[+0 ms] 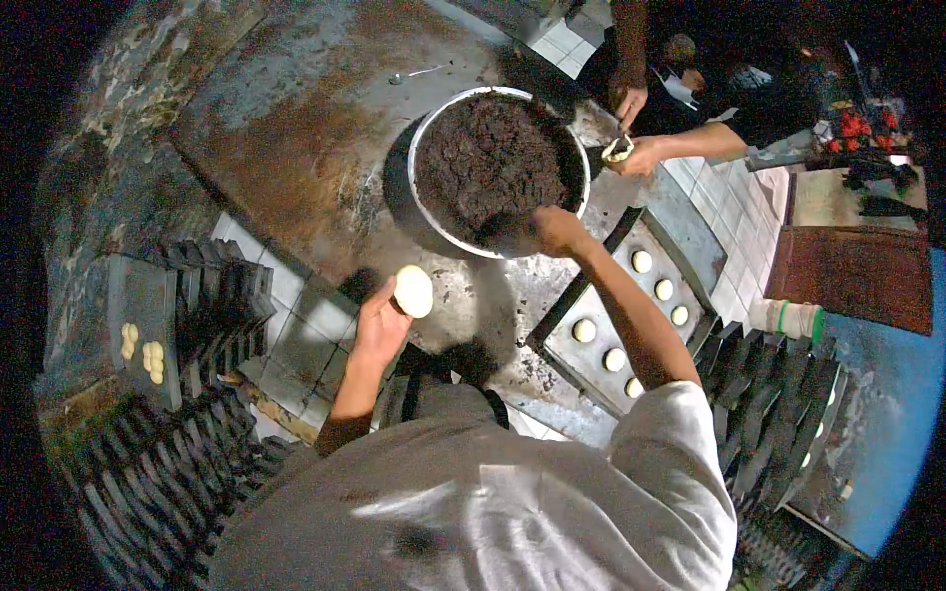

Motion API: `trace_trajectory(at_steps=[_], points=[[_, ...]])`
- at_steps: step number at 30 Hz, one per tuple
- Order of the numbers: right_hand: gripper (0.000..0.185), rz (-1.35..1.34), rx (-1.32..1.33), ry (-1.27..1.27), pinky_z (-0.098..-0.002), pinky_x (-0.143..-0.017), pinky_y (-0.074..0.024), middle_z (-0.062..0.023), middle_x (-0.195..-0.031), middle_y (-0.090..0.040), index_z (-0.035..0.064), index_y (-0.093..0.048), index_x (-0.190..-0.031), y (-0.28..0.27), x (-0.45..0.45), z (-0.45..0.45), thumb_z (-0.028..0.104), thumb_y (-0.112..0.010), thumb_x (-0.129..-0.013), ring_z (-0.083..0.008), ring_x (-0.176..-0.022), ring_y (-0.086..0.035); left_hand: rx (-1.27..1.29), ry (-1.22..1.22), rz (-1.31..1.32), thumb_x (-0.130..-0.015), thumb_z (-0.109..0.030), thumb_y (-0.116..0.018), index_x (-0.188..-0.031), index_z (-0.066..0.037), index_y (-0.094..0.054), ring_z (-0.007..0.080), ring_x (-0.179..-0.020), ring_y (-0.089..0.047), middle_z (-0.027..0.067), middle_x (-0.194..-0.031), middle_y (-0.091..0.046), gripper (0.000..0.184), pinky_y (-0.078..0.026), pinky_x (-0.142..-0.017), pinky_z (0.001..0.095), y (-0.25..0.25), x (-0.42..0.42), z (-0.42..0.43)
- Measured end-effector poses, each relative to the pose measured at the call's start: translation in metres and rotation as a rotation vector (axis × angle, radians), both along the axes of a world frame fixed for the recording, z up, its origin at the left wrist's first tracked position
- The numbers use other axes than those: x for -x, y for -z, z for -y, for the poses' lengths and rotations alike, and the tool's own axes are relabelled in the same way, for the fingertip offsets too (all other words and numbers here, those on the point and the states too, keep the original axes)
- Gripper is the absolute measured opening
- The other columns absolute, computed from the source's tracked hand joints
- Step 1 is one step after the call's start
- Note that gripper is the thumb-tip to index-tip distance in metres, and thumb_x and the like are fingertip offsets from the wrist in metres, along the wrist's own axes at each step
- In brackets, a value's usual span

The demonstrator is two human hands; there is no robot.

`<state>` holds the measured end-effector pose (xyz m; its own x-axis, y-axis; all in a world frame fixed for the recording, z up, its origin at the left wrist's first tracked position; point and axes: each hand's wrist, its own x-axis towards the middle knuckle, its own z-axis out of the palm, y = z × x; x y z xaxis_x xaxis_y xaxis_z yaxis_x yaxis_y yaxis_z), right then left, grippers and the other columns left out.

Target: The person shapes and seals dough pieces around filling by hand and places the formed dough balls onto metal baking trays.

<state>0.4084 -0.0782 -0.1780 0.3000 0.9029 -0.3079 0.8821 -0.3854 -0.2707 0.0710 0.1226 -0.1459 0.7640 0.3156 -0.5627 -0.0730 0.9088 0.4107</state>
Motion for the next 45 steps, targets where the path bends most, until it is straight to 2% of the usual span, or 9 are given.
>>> trace_trajectory(at_steps=[4, 8, 18, 22, 35, 38, 40, 44, 45], points=[[0.014, -1.131, -0.042, 0.334, -0.0264, -0.063, -0.0442, -0.0001, -0.082, -0.062, 0.0045, -0.066, -0.095, -0.096, 0.036, 0.017, 0.018, -0.065, -0.091, -0.0077, -0.072, -0.055, -0.007, -0.025, 0.014, -0.097, -0.034, -0.067, -0.124, -0.003, -0.064, 0.0233, -0.117, -0.062, 0.0081, -0.121, -0.066, 0.041, -0.048, -0.102, 0.0423, -0.004, -0.012, 0.032], [0.013, -1.288, -0.281, 0.437, -0.0230, -0.065, -0.0417, 0.0040, -0.079, -0.059, 0.0065, -0.062, -0.089, -0.129, 0.116, 0.075, 0.014, -0.070, -0.095, -0.0055, -0.073, -0.051, 0.109, 0.070, 0.119, -0.103, -0.033, -0.057, -0.126, -0.004, -0.060, 0.0221, -0.117, -0.059, 0.0072, -0.122, -0.064, 0.037, -0.046, -0.104, 0.0397, -0.032, -0.033, 0.089], [0.011, -0.845, -0.767, 1.098, -0.0272, -0.079, -0.0499, 0.0007, -0.088, -0.065, 0.0037, -0.067, -0.094, 0.000, 0.293, 0.273, 0.004, -0.076, -0.087, -0.0088, -0.086, -0.059, 0.244, 0.290, 0.130, -0.109, -0.030, -0.043, -0.135, -0.003, -0.053, 0.0282, -0.126, -0.056, 0.0133, -0.135, -0.059, 0.039, -0.044, -0.111, 0.0486, -0.037, -0.026, 0.235], [0.010, -1.187, -1.112, 1.170, -0.0257, -0.066, -0.0432, 0.0002, -0.080, -0.061, 0.0068, -0.060, -0.092, -0.042, 0.326, 0.314, 0.012, -0.068, -0.096, -0.0089, -0.074, -0.055, 0.197, 0.343, 0.157, -0.108, -0.027, -0.047, -0.133, -0.003, -0.054, 0.0278, -0.123, -0.059, 0.0139, -0.130, -0.062, 0.036, -0.045, -0.110, 0.0456, -0.049, -0.021, 0.271], [0.015, -1.217, -0.928, 1.357, -0.0281, -0.059, -0.0438, -0.0001, -0.074, -0.059, 0.0051, -0.063, -0.093, 0.065, 0.379, 0.369, 0.019, -0.067, -0.098, -0.0097, -0.067, -0.055, 0.161, 0.380, 0.212, -0.108, -0.028, -0.045, -0.135, 0.000, -0.051, 0.0297, -0.127, -0.057, 0.0154, -0.135, -0.060, 0.040, -0.043, -0.112, 0.0473, -0.076, 0.016, 0.303], [0.016, -0.732, -0.793, 1.379, -0.0315, -0.060, -0.0456, -0.0053, -0.076, -0.065, 0.0035, -0.063, -0.094, 0.096, 0.378, 0.374, 0.019, -0.062, -0.100, -0.0162, -0.064, -0.058, 0.220, 0.437, 0.237, -0.106, -0.047, -0.042, -0.142, 0.003, -0.046, 0.0329, -0.132, -0.053, 0.0183, -0.141, -0.056, 0.062, -0.038, -0.116, 0.0482, -0.074, 0.021, 0.297], [0.022, 0.024, -0.546, 1.045, -0.0430, -0.075, -0.0507, -0.0144, -0.088, -0.069, -0.0005, -0.066, -0.098, 0.087, 0.368, 0.368, 0.021, -0.061, -0.099, -0.0329, -0.080, -0.065, 0.182, 0.449, 0.200, -0.105, -0.054, -0.041, -0.145, 0.003, -0.043, 0.0335, -0.134, -0.051, 0.0189, -0.144, -0.054, 0.070, -0.035, -0.117, 0.0482, -0.074, 0.025, 0.294], [0.038, -0.237, -0.850, 1.173, -0.0405, -0.101, -0.0472, -0.0223, -0.123, -0.068, -0.0011, -0.066, -0.125, -0.007, 0.346, 0.304, 0.027, -0.061, -0.100, -0.0336, -0.115, -0.064, 0.144, 0.482, 0.216, -0.106, -0.052, -0.041, -0.145, 0.003, -0.042, 0.0309, -0.135, -0.050, 0.0168, -0.144, -0.053, 0.068, -0.035, -0.117, 0.0472, -0.083, 0.030, 0.283], [0.047, -0.748, -0.907, 1.250, -0.0367, -0.107, -0.0419, -0.0174, -0.132, -0.065, -0.0024, -0.060, -0.133, -0.074, 0.340, 0.278, 0.035, -0.056, -0.104, -0.0255, -0.122, -0.059, 0.123, 0.507, 0.219, -0.106, -0.052, -0.040, -0.144, 0.003, -0.043, 0.0304, -0.134, -0.051, 0.0164, -0.143, -0.054, 0.067, -0.035, -0.116, 0.0468, -0.083, 0.031, 0.279]])
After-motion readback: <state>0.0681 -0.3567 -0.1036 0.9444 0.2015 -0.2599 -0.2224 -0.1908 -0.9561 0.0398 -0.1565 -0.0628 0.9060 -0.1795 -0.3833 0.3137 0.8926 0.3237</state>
